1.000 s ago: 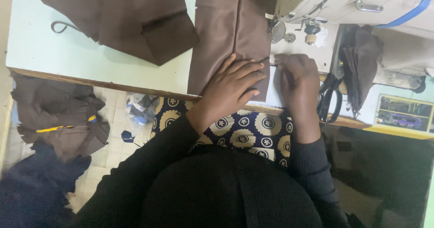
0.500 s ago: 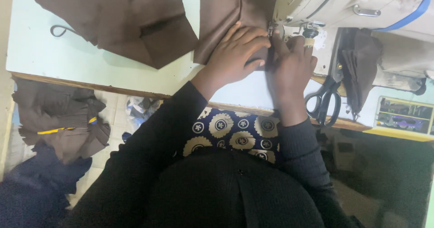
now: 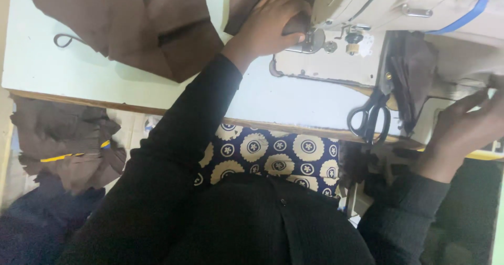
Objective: Folding and stacking brown fabric pieces on a sewing table
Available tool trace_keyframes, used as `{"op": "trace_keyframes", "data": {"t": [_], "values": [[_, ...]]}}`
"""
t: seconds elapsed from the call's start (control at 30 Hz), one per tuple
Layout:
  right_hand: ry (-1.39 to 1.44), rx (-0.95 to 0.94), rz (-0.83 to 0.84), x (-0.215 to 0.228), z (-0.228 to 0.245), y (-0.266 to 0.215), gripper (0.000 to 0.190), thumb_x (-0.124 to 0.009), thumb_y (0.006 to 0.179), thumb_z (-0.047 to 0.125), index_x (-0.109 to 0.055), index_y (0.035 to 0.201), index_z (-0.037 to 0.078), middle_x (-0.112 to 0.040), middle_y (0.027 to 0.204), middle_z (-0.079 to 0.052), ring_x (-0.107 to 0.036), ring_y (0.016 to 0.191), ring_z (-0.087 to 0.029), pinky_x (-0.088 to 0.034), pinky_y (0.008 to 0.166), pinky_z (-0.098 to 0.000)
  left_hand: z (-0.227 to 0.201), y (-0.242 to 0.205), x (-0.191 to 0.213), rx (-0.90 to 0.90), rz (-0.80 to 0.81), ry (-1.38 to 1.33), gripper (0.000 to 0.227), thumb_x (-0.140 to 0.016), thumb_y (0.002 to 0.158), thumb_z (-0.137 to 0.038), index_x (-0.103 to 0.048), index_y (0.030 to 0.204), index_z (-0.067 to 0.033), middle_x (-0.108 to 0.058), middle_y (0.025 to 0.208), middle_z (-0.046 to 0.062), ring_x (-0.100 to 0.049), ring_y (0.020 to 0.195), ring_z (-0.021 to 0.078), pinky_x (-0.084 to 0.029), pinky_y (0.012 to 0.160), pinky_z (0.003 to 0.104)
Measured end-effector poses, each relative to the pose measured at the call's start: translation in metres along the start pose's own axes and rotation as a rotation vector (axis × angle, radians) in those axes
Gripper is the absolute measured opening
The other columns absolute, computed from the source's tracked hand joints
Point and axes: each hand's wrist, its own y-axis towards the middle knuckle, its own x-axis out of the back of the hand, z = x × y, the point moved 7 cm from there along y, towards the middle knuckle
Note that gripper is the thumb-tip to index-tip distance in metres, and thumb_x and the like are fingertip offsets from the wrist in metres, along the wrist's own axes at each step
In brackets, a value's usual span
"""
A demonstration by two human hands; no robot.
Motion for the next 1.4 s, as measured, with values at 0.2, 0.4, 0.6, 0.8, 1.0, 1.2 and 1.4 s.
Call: {"op": "trace_keyframes", "data": {"t": [0.2,0.4,0.6,0.8,1.0,1.2,1.4], "values": [[0.175,-0.053,0.072,-0.018,0.011,-0.022,0.045,-0.054,0.076,-0.017,-0.071,0.115,-0.003,-0.066,0.106,-0.022,-0.063,0.097,-0.041,-0.051,0.073,-0.0494,0.0,-0.001,-0.004,0.057,0.166,0.032,0.065,-0.08,0.093,-0.036,-0.05,0.149,-0.0225,-0.027,0.166,0.016,-0.019,0.155,0.033,-0.005,0.124,0.058],[0.019,-0.01,0.01,0.006,0.023,0.002,0.035,-0.062,0.095,-0.017,-0.062,0.128,-0.006,-0.067,0.113,-0.023,-0.066,0.093,-0.039,-0.053,0.062,-0.0418,-0.023,-0.033,-0.006,0.134,0.137,0.081,0.065,-0.076,0.098,-0.042,-0.047,0.153,-0.0229,-0.026,0.168,0.01,-0.018,0.157,0.0305,-0.007,0.125,0.057],[0.285,0.099,-0.001,0.025,0.087,0.024,0.018,-0.06,0.108,-0.012,-0.073,0.121,-0.012,-0.068,0.111,-0.026,-0.064,0.097,-0.042,-0.05,0.086,-0.0476,0.024,0.01,0.001,0.167,0.152,0.176,0.081,-0.079,0.09,-0.059,-0.045,0.155,-0.0237,-0.02,0.168,0.012,-0.018,0.156,0.0323,-0.01,0.122,0.064],[0.788,0.24,0.428,0.01,0.238,-0.03,0.03,-0.057,0.103,-0.003,-0.064,0.132,-0.002,-0.064,0.137,-0.025,-0.056,0.136,-0.046,-0.046,0.116,-0.0574,0.04,-0.028,0.074,0.386,-0.555,0.514,0.053,-0.073,0.087,-0.002,-0.066,0.138,-0.0188,-0.045,0.157,0.002,-0.035,0.151,0.0221,-0.018,0.132,0.053],[0.628,0.262,0.251,0.007,0.246,-0.034,0.035,-0.055,0.091,-0.001,-0.075,0.121,0.002,-0.074,0.129,-0.016,-0.069,0.123,-0.034,-0.054,0.098,-0.0441,0.049,-0.153,0.1,0.646,-0.48,0.454,0.034,-0.069,0.096,-0.01,-0.066,0.129,-0.0109,-0.066,0.139,0.01,-0.058,0.134,0.0289,-0.039,0.116,0.053],[0.665,0.28,0.238,0.014,0.247,-0.032,0.031,-0.05,0.102,0.003,-0.074,0.121,-0.001,-0.074,0.126,-0.02,-0.07,0.119,-0.04,-0.055,0.096,-0.0477,0.019,-0.203,0.132,0.77,-0.675,0.762,0.082,-0.094,0.084,-0.031,-0.043,0.148,-0.0263,-0.049,0.153,0.008,-0.05,0.141,0.0321,-0.052,0.109,0.051],[0.741,0.263,0.351,0.016,0.245,-0.034,0.033,-0.049,0.1,0.0,-0.069,0.127,-0.003,-0.07,0.131,-0.024,-0.064,0.128,-0.045,-0.052,0.099,-0.0536,0.057,-0.267,0.163,0.888,-0.934,0.504,0.106,-0.082,0.07,0.001,-0.031,0.159,-0.0268,-0.049,0.138,0.018,-0.053,0.115,0.0369,-0.053,0.085,0.048]]}}
